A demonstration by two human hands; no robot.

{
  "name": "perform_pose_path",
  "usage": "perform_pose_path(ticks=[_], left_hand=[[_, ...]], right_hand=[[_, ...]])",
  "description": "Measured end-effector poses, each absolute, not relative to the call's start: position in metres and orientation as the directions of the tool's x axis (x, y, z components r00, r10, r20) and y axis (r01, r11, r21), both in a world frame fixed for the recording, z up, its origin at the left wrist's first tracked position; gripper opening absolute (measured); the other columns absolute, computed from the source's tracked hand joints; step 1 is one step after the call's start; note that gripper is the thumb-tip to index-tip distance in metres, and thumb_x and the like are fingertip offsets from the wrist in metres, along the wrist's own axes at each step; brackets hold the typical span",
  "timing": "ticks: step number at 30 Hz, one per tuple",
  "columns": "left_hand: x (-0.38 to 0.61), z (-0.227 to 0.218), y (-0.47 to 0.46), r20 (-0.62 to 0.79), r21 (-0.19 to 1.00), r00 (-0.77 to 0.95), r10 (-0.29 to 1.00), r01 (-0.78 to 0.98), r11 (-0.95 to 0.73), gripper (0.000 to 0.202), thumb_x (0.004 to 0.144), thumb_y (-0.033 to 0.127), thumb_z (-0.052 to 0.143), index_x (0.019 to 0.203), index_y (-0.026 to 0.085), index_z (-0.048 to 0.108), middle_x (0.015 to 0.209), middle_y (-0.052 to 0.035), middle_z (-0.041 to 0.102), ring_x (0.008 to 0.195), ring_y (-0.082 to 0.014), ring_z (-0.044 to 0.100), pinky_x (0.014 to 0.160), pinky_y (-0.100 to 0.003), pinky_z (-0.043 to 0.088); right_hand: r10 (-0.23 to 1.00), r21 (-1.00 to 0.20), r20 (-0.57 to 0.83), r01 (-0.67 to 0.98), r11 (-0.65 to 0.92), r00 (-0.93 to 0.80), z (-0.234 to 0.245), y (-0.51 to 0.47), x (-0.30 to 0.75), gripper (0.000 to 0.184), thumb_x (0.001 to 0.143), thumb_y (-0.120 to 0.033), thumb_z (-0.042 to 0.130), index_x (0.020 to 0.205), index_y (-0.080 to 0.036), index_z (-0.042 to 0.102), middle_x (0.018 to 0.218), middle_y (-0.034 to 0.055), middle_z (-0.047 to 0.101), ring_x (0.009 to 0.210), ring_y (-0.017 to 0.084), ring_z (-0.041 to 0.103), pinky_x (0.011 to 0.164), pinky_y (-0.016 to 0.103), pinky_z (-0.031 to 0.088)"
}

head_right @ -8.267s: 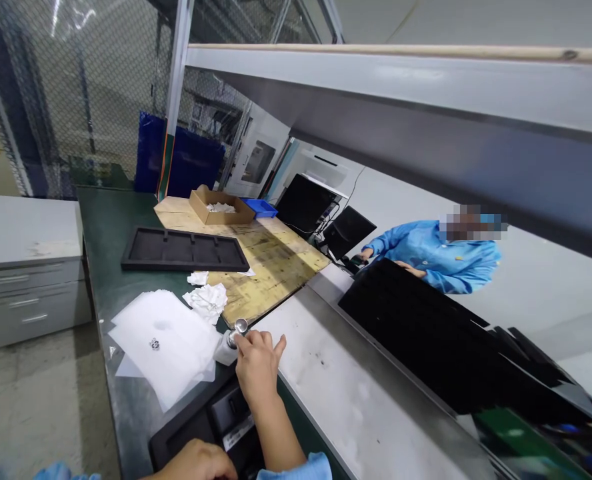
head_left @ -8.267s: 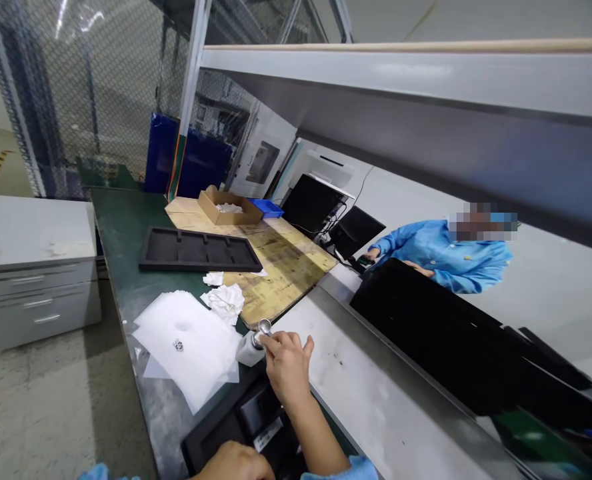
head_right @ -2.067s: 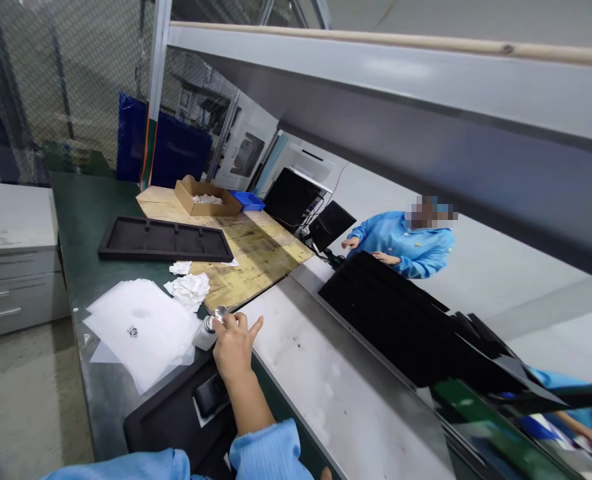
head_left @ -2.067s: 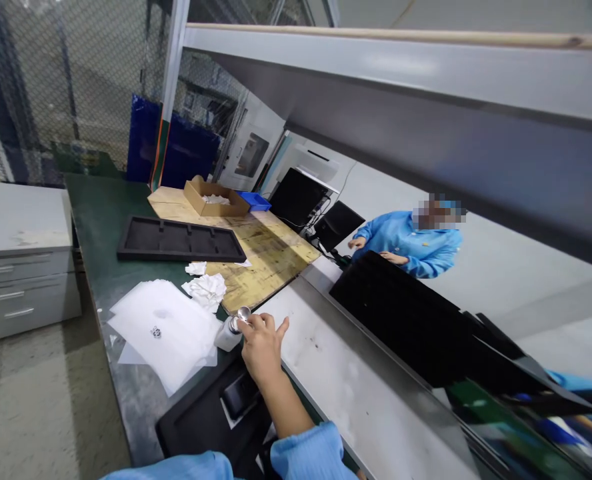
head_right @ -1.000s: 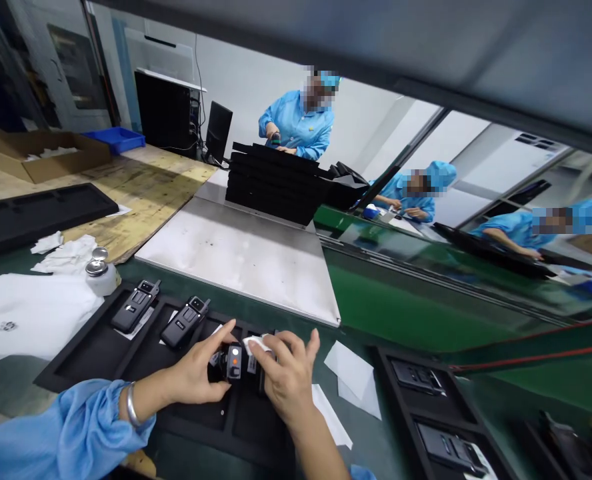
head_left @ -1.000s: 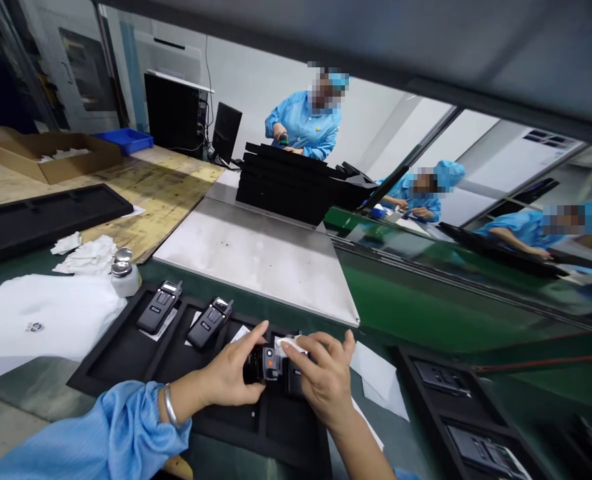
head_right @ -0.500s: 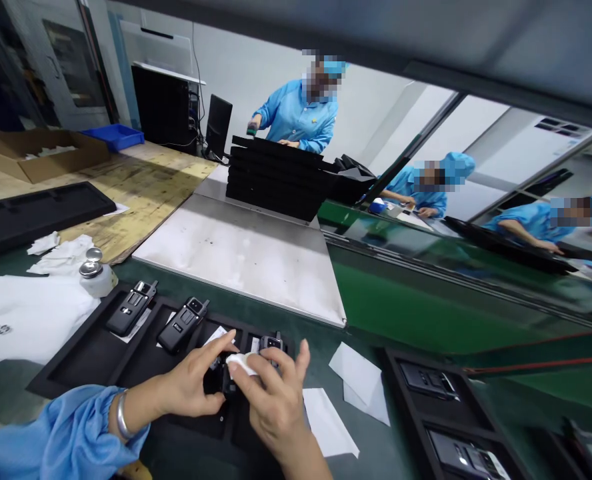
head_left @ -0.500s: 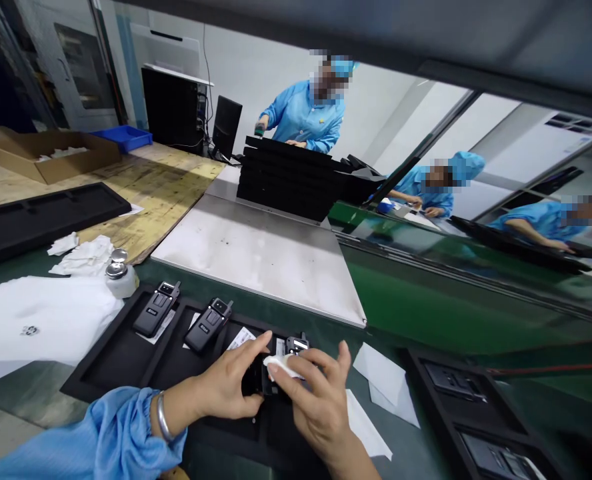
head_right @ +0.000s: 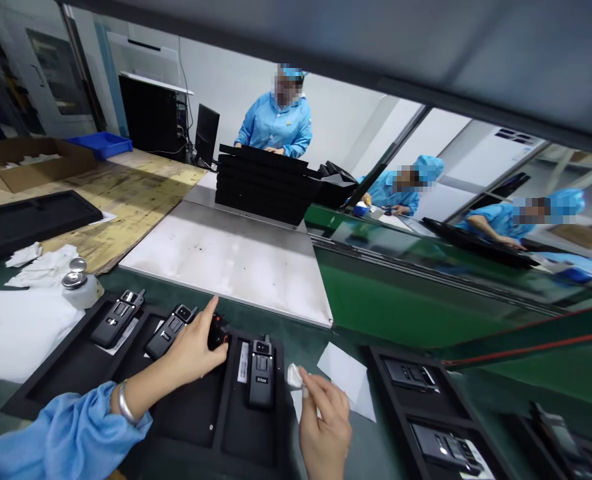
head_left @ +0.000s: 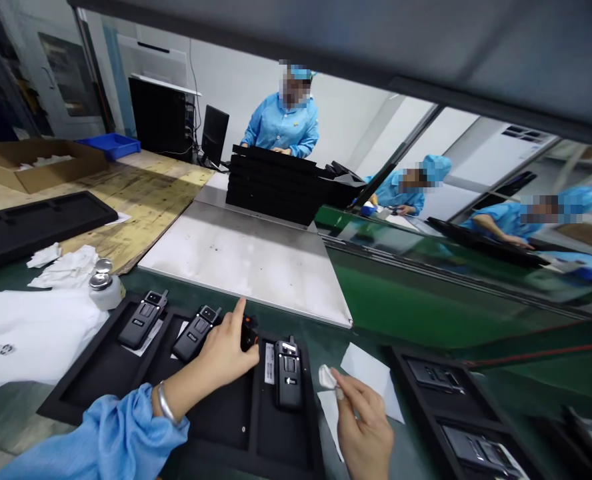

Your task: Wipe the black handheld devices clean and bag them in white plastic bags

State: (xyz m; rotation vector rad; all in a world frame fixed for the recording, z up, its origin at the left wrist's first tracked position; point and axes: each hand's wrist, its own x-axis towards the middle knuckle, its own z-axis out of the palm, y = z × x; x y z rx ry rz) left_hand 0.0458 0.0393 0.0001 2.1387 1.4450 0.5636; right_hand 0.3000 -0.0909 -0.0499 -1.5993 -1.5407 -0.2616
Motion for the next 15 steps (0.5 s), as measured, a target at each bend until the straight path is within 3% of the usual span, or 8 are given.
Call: perform_pose_path(ticks=[2,4,6,9,12,15], left_hand=[[0.063,0.011,0.057,-0.067,0.414,0.314,0.947,0.873,-0.26,0.089,0.082,0.041,0.059,0.154,0.014,0.013,0.115,-0.0178,0.061,0.1,-0.0333,0.065,0.086,-0.044,0.05],[0.079,0.017,0.07,-0.126,0.302,0.329,0.936,0.911,-0.28,0.088,0.079,0.039,0.064,0.151,0.01,0.024,0.106,-0.019,0.064,0.095,-0.0347,0.065,0.08,-0.044,0.051],[0.091,0.02,0.075,-0.124,0.275,0.36,0.925,0.908,-0.316,0.083,0.076,0.031,0.068,0.148,0.007,0.033,0.104,-0.0217,0.063,0.097,-0.0364,0.064,0.079,-0.044,0.05],[0.104,0.024,0.065,-0.048,0.241,0.406,0.913,0.891,-0.384,0.077,0.084,0.028,0.062,0.151,0.01,0.028,0.119,-0.0254,0.057,0.111,-0.0389,0.057,0.086,-0.048,0.047],[0.121,0.022,0.044,-0.009,0.247,0.477,0.879,0.853,-0.46,0.082,0.09,0.044,0.057,0.154,0.012,0.019,0.116,-0.023,0.06,0.105,-0.0362,0.059,0.085,-0.045,0.048],[0.143,0.01,0.028,-0.066,0.279,0.524,0.849,0.827,-0.488,0.097,0.08,0.056,0.067,0.152,0.008,0.024,0.095,-0.0191,0.067,0.087,-0.0328,0.065,0.076,-0.04,0.05]], right_hand=[[0.721,-0.455,0.654,0.88,0.135,0.227,-0.06,-0.105,0.298,0.025,0.096,-0.026,0.051,0.114,-0.025,0.069,0.097,0.0041,0.063,0.089,0.019,0.056,0.077,0.032,0.043],[0.733,-0.46,0.643,0.878,0.135,0.224,-0.067,-0.116,0.296,0.025,0.097,-0.026,0.051,0.115,-0.026,0.069,0.096,0.0032,0.064,0.089,0.019,0.056,0.077,0.031,0.043],[0.729,-0.451,0.649,0.882,0.137,0.219,-0.069,-0.126,0.296,0.025,0.097,-0.027,0.051,0.114,-0.027,0.069,0.096,0.003,0.064,0.089,0.019,0.057,0.078,0.031,0.043],[0.705,-0.482,0.654,0.869,0.111,0.273,-0.066,-0.138,0.3,0.024,0.096,-0.03,0.053,0.112,-0.026,0.071,0.096,0.0035,0.065,0.088,0.019,0.058,0.078,0.032,0.043],[0.677,-0.605,0.606,0.795,0.052,0.417,-0.063,-0.144,0.302,0.023,0.094,-0.035,0.057,0.108,-0.025,0.073,0.098,0.0043,0.066,0.09,0.02,0.06,0.078,0.031,0.045],[0.656,-0.709,0.549,0.705,0.036,0.518,-0.062,-0.142,0.297,0.024,0.091,-0.037,0.06,0.104,-0.022,0.074,0.099,0.0056,0.068,0.091,0.02,0.062,0.078,0.031,0.047]])
